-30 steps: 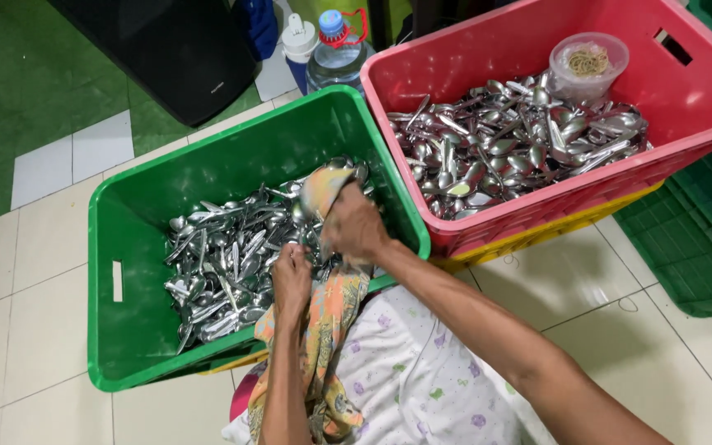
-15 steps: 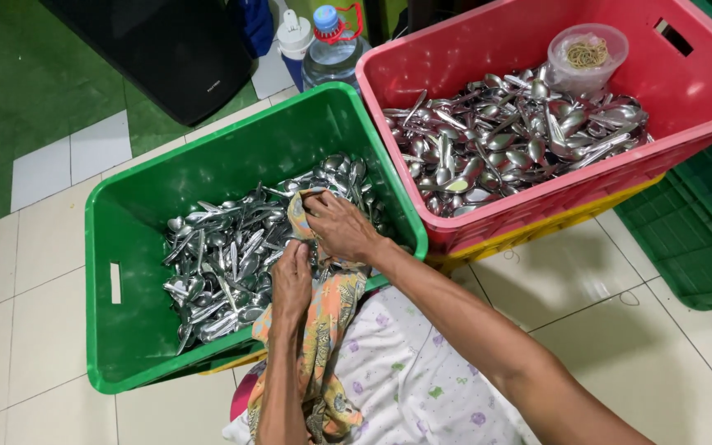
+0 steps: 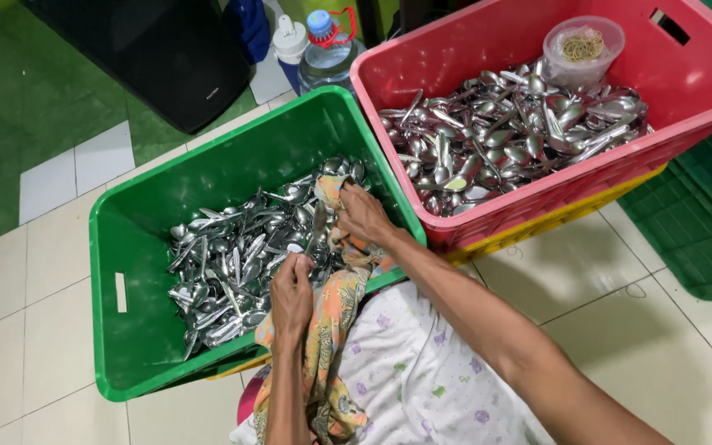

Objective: Polishing metal spoons with a cloth and transferring them from a green plastic bin to a pink one.

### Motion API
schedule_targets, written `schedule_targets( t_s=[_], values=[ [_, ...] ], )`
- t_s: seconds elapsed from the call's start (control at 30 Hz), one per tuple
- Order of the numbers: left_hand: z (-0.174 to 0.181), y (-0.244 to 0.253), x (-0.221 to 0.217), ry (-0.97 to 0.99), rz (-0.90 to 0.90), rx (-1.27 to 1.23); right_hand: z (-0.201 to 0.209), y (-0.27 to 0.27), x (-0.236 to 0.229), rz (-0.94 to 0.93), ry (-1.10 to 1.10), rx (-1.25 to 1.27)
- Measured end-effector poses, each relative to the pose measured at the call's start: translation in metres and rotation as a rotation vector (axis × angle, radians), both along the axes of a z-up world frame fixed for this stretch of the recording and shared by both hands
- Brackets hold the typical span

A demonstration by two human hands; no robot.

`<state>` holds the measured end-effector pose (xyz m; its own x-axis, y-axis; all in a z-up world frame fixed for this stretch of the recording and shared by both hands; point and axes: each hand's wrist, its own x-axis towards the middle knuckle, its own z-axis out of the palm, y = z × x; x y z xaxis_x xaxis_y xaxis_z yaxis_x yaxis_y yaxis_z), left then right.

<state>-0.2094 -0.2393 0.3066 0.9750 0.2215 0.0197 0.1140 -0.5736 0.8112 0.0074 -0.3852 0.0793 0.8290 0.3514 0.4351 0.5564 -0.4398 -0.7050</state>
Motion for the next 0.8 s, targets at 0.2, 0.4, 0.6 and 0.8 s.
schedule_targets(
  t_s=[0.2,0.4,0.6,0.8],
  values=[
    [-0.023,0.010,0.013,0.049,0.113,0.092,0.103,0.012,-0.054,-0.154,-0.274,-0.216],
    [-0.035,0.008,0.020,0.022,0.095,0.114,0.137,0.028,-0.085,0.144,-0.556,-0.321],
    [-0.018,-0.003,0.009,0.010,0.011,0.168,0.129,0.024,-0.078,0.020,-0.468,-0.340],
    [-0.025,0.001,0.011,0.018,0.067,0.144,0.184,0.016,-0.107,0.229,0.091,-0.243]
  ],
)
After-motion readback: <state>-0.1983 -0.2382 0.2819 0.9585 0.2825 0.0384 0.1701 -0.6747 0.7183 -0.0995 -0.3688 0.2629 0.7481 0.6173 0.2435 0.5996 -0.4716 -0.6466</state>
